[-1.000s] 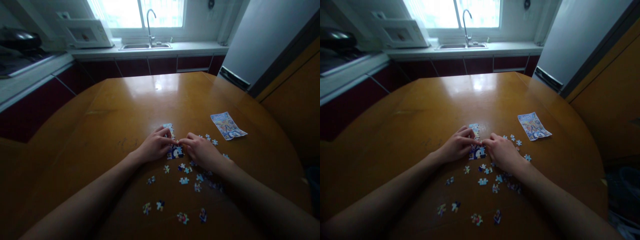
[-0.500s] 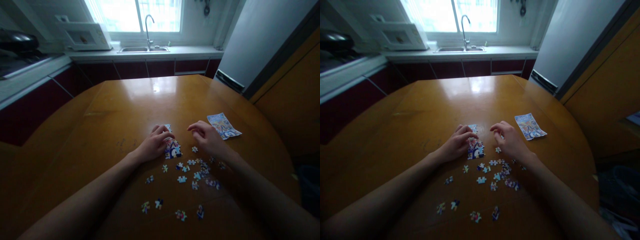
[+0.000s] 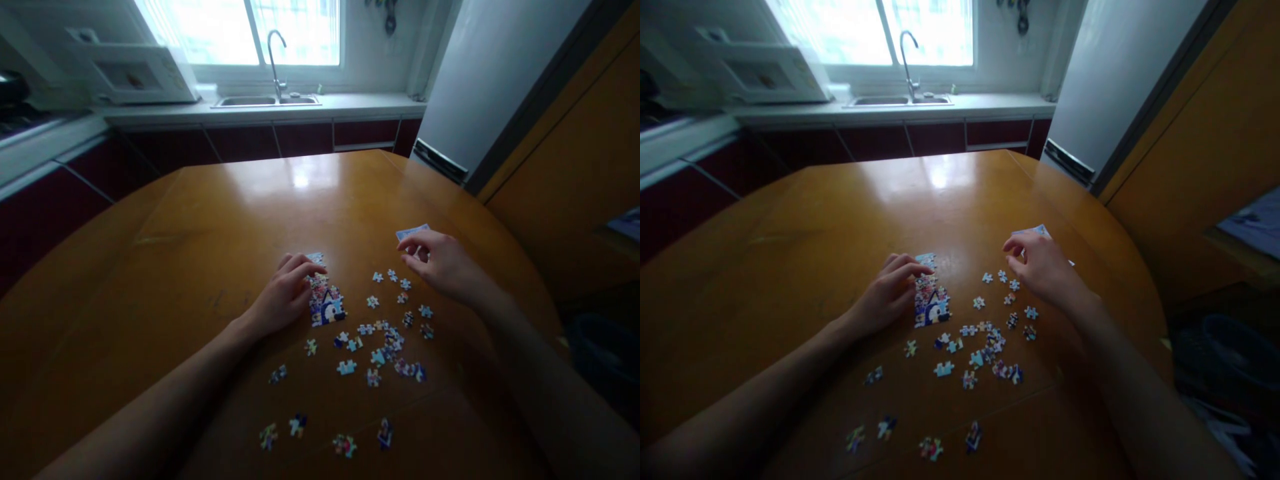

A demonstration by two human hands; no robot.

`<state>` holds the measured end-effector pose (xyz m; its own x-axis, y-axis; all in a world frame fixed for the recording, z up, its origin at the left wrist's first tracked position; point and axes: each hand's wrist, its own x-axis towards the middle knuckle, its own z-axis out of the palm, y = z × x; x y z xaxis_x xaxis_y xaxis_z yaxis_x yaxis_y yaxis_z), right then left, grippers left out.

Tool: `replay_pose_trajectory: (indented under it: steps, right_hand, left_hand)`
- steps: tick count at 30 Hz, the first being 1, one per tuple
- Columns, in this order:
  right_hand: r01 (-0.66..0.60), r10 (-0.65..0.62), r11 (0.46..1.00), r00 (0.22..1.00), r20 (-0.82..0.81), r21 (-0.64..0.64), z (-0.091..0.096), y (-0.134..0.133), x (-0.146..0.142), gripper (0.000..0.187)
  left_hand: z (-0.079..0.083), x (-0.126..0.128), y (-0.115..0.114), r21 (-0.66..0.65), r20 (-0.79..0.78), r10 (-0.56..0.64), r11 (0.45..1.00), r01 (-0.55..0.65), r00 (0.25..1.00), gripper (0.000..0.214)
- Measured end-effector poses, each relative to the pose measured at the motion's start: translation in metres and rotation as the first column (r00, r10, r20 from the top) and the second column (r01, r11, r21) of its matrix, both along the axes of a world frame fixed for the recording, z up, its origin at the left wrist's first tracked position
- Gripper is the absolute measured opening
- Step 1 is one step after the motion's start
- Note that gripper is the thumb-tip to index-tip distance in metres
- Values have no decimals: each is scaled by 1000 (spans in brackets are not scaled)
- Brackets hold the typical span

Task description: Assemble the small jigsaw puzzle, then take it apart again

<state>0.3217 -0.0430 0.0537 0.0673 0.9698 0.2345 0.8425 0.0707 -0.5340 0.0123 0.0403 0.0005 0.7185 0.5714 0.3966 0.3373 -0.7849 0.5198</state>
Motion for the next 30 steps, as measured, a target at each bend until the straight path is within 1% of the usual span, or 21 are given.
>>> replay_pose_trajectory:
  steps: [3, 7, 10, 14, 19, 23, 24, 26, 28, 30]
  right_hand:
    - [-44, 48, 997, 997, 63, -70, 2, -4, -3, 7]
    - [-174, 185, 976, 980, 76, -127, 3, -11, -19, 9]
    - [-276, 288, 946, 956, 53, -172, 3, -18, -39, 9]
    - [-358, 381, 899, 923, 51, -253, 1, -27, -61, 12]
    - [-428, 455, 865, 889, 49, -262, 0, -34, -76, 14]
    - [-483, 505, 834, 863, 16, -265, 3, -37, -79, 16]
    - [-484, 506, 834, 863, 14, -266, 4, -37, -77, 16]
    - [-459, 480, 852, 877, 28, -253, 5, -34, -68, 15]
    - [-393, 415, 893, 908, 61, -218, 6, -29, -54, 13]
    - [-299, 318, 939, 942, 102, -171, 7, -21, -36, 10]
  left_hand:
    - [1, 0, 0, -4, -1, 0, 1000, 0, 1000, 32]
    - [2, 0, 0, 0, 5, 14, 1000, -14, 1000, 30]
    - [2, 0, 0, -5, 1, 27, 1000, -27, 1000, 30]
    - [1, 0, 0, 4, 6, 29, 1000, -29, 1000, 28]
    - [0, 1, -1, -3, 29, 31, 1000, -31, 999, 28]
    - [0, 2, 0, 1, 35, 34, 999, -35, 999, 28]
    - [0, 2, 0, 5, 38, 36, 999, -36, 999, 28]
    - [-1, 2, 1, 10, 43, 39, 999, -39, 998, 29]
    - [-1, 2, 1, 9, 40, 37, 999, -37, 999, 29]
    - [-1, 1, 1, 10, 38, 37, 999, -37, 999, 29]
